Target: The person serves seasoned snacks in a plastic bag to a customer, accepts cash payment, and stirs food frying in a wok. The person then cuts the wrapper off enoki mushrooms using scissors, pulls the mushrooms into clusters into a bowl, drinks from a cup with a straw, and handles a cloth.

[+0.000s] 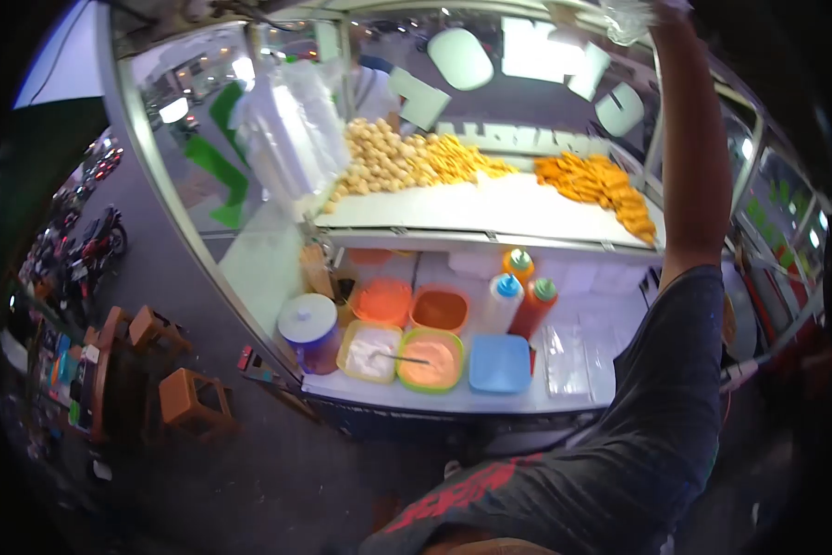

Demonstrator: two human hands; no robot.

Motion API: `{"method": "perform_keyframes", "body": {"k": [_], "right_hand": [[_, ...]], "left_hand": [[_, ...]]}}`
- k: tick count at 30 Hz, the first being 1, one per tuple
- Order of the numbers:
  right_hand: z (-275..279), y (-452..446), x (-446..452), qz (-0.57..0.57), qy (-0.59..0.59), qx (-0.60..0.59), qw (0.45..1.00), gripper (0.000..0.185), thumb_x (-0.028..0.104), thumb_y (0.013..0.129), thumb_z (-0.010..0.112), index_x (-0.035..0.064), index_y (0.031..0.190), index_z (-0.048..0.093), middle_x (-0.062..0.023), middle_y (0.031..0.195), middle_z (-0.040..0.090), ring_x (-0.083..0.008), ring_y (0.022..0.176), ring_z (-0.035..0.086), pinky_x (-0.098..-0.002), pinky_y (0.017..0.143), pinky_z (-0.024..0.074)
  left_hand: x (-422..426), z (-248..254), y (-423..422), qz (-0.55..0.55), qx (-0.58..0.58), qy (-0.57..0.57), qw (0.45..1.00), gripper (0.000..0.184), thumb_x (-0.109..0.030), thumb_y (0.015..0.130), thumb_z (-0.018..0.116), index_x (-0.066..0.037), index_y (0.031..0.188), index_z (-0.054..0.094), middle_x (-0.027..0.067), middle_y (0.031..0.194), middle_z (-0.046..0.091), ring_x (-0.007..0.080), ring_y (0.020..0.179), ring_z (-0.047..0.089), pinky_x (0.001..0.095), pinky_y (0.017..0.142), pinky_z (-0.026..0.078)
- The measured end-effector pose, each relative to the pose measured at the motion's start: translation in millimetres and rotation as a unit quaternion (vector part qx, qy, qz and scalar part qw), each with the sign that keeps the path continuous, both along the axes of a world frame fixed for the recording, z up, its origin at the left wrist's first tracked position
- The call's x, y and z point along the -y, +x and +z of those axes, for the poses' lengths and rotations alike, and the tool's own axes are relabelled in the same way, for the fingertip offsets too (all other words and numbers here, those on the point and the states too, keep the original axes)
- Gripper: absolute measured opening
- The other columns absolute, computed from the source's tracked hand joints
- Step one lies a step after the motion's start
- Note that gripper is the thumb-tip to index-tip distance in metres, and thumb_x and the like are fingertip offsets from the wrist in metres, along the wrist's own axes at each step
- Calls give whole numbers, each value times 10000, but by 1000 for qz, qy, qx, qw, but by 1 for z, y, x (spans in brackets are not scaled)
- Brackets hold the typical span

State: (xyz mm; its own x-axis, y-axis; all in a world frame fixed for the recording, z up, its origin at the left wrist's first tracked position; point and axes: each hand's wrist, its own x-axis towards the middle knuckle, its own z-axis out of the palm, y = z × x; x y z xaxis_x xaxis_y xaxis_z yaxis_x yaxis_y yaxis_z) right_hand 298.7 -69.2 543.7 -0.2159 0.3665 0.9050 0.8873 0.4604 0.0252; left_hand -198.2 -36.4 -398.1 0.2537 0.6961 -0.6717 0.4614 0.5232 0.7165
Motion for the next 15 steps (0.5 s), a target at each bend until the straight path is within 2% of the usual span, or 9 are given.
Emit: {"method": "perform_keyframes", "body": {"k": [3, 4, 6, 8, 9, 11, 13, 14, 15], "right_hand": [[-46, 3, 81, -22, -43, -74, 996, 171, 62, 852, 655, 28, 1016, 621, 3, 896, 631, -75, 817, 565, -216, 704, 464], [-83, 5, 127, -137, -16, -107, 985, 221, 81, 854, 659, 21, 1061, 607, 0, 888, 629, -83, 814, 580, -234, 691, 500], [-121, 9, 176, -150, -49, -241, 958, 283, 89, 849, 664, 27, 1115, 587, -33, 921, 631, -124, 806, 610, -287, 682, 544], [-170, 15, 217, -80, 11, -277, 957, 321, 93, 840, 672, 49, 1143, 576, -71, 990, 618, -154, 823, 625, -317, 665, 568], [-188, 29, 253, -155, -39, -306, 938, 345, 132, 842, 649, 56, 1168, 569, -117, 1082, 611, -232, 926, 635, -367, 737, 557], [-220, 54, 326, -197, -123, -304, 924, 409, 180, 858, 647, 16, 1212, 527, -141, 1148, 591, -268, 1040, 600, -373, 838, 526], [-260, 61, 385, -171, -131, -343, 914, 442, 175, 864, 649, -35, 1224, 500, -164, 1177, 577, -279, 1078, 593, -365, 877, 516], [-286, 54, 414, -127, -98, -384, 909, 440, 146, 862, 653, -66, 1214, 495, -176, 1174, 574, -271, 1058, 603, -353, 867, 521], [-315, 53, 446, -187, -88, -393, 896, 437, 141, 854, 664, -60, 1202, 491, -165, 1149, 576, -256, 1019, 605, -347, 845, 524]], "left_hand": [[0, -10, 5, -50, 39, 26, 998, 254, -309, 875, 558, -57, 857, 586, 76, 689, 602, 257, 540, 557, 420, 447, 461], [4, -15, 5, -71, 48, 32, 996, 253, -310, 874, 559, -59, 854, 587, 73, 686, 602, 254, 538, 554, 417, 442, 458], [28, -16, 10, -100, 30, 10, 994, 235, -298, 867, 551, -67, 838, 587, 77, 692, 602, 245, 546, 561, 422, 450, 462], [50, -16, 19, -117, 15, -10, 993, 218, -285, 860, 543, -75, 823, 587, 81, 698, 602, 237, 554, 567, 427, 458, 465], [59, -17, 25, -123, 10, -17, 992, 210, -279, 857, 539, -79, 816, 587, 83, 701, 602, 232, 558, 570, 430, 462, 467], [78, -21, 38, -128, 11, -37, 991, 195, -267, 850, 531, -87, 801, 587, 87, 707, 602, 224, 566, 577, 435, 470, 471], [92, -23, 56, -105, 48, -76, 990, 181, -255, 843, 523, -95, 785, 587, 91, 713, 603, 215, 574, 583, 440, 478, 474], [101, -12, 60, -71, 108, -115, 985, 223, -338, 859, 601, -129, 915, 655, 67, 940, 643, 206, 914, 605, 433, 705, 514], [106, -59, 90, -304, 85, 29, 948, 214, -272, 877, 516, -91, 806, 605, 52, 582, 550, 169, 471, 522, 330, 421, 432]]}}
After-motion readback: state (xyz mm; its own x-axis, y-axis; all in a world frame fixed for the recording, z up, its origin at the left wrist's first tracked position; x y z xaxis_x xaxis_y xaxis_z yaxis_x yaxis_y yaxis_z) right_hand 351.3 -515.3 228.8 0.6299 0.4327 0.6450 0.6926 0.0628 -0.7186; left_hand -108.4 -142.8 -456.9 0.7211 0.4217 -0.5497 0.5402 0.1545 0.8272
